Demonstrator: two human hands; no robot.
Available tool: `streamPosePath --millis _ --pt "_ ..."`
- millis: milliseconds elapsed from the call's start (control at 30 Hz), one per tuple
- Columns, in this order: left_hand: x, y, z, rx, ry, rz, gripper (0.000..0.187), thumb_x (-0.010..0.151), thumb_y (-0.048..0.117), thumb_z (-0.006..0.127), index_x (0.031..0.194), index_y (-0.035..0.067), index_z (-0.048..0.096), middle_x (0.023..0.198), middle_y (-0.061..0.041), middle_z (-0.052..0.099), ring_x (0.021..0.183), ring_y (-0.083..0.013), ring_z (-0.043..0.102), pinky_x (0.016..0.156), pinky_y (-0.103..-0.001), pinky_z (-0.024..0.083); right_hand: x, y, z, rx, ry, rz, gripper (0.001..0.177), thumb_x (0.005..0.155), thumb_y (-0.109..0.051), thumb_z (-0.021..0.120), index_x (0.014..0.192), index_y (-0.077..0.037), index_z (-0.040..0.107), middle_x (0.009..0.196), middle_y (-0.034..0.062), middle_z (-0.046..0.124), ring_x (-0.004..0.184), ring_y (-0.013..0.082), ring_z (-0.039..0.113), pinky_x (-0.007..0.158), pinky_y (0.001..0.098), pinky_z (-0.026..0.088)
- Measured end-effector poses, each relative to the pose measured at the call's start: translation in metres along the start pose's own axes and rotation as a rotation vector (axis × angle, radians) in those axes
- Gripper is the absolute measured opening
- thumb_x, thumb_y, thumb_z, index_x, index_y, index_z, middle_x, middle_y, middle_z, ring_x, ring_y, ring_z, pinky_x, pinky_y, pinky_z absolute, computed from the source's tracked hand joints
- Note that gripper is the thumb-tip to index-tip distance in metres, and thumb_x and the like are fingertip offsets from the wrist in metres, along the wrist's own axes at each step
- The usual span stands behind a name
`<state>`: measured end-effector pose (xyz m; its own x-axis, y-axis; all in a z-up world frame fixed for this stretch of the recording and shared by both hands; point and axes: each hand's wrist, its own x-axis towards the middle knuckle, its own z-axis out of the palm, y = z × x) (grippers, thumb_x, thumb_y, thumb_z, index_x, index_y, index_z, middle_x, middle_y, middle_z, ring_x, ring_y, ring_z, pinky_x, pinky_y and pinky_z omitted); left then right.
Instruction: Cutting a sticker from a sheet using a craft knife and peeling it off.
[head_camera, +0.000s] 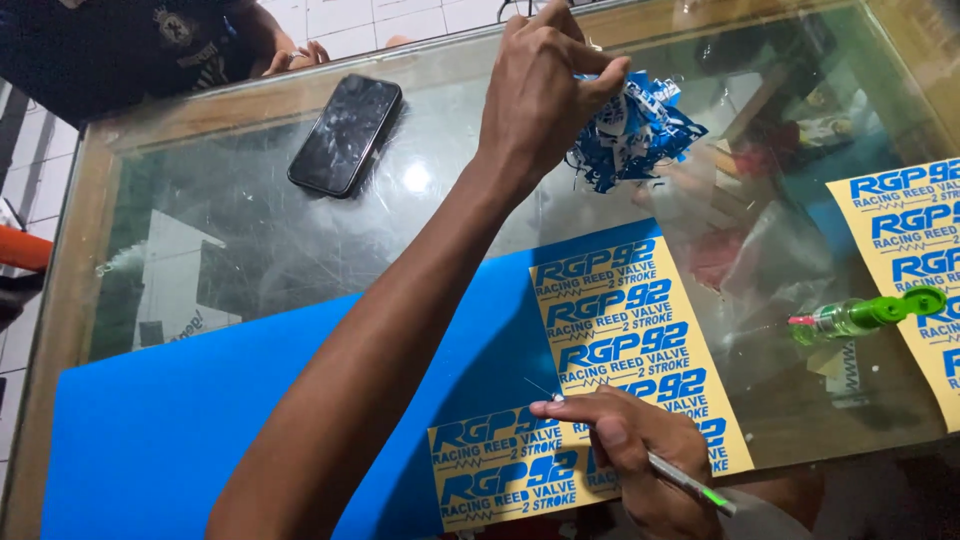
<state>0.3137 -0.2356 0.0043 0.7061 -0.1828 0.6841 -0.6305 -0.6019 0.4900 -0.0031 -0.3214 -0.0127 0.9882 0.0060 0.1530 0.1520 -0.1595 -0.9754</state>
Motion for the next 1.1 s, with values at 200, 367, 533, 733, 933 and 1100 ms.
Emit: streamPosePath --millis 200,367,533,733,933,1100 --pt "-0.002 0.001 -0.002 -0.245 -0.125 -0.142 0.018 0.082 0.021 0.085 0.099 0.014 0.084 0.100 -0.005 0.071 0.087 -0.0196 0.073 0.063 -0.029 0.067 -0.003 0.004 0.001 -0.084 0.012 0.127 0.049 0.101 -0.044 0.045 0.099 -0.017 0.086 0.107 0.0043 0.090 0.103 0.0214 0.086 0.087 0.0370 0.069" --pt "0.001 -0.003 0.002 -0.302 -0.167 -0.181 0.011 0.080 0.017 0.084 0.090 0.016 0.080 0.089 -0.002 0.081 0.078 -0.0124 0.076 0.062 -0.024 0.065 0.000 -0.003 0.005 -0.014 0.050 0.028 0.048 0.104 -0.036 0.045 0.096 -0.009 0.084 0.104 0.0094 0.087 0.101 0.0229 0.085 0.089 0.0364 0.067" --pt "-0.001 -0.002 -0.004 -0.296 -0.116 -0.134 0.027 0.077 0.014 0.089 0.094 0.020 0.069 0.088 -0.004 0.079 0.079 -0.0166 0.081 0.063 -0.029 0.068 -0.002 -0.002 0.003 -0.052 0.042 0.098 0.049 0.102 -0.040 0.045 0.097 -0.012 0.085 0.106 0.0072 0.088 0.101 0.0219 0.085 0.087 0.0357 0.068" --pt "-0.002 -0.002 -0.003 -0.235 -0.125 -0.067 0.007 0.084 0.016 0.080 0.092 0.016 0.078 0.095 -0.008 0.081 0.086 -0.0225 0.081 0.063 -0.031 0.068 -0.004 0.003 0.003 0.001 0.038 0.120 0.049 0.102 -0.041 0.047 0.097 -0.011 0.085 0.107 0.0084 0.088 0.103 0.0220 0.083 0.090 0.0354 0.066" --pt "-0.007 -0.009 0.004 -0.067 -0.082 -0.041 0.026 0.094 0.036 0.067 0.095 0.017 0.084 0.105 -0.009 0.071 0.105 -0.0282 0.057 0.083 -0.042 0.046 -0.002 -0.002 0.003 0.026 0.038 0.151 0.050 0.101 -0.043 0.048 0.098 -0.011 0.086 0.107 0.0082 0.088 0.104 0.0221 0.082 0.091 0.0363 0.065" --pt "-0.008 -0.014 0.004 0.013 -0.036 -0.186 0.012 0.082 0.027 0.088 0.091 0.027 0.080 0.125 -0.008 0.058 0.121 -0.0319 0.048 0.089 -0.040 0.050 0.000 -0.004 -0.003 -0.015 -0.011 0.250 0.051 0.099 -0.045 0.046 0.101 -0.015 0.087 0.111 0.0045 0.089 0.110 0.0214 0.082 0.092 0.0366 0.066"
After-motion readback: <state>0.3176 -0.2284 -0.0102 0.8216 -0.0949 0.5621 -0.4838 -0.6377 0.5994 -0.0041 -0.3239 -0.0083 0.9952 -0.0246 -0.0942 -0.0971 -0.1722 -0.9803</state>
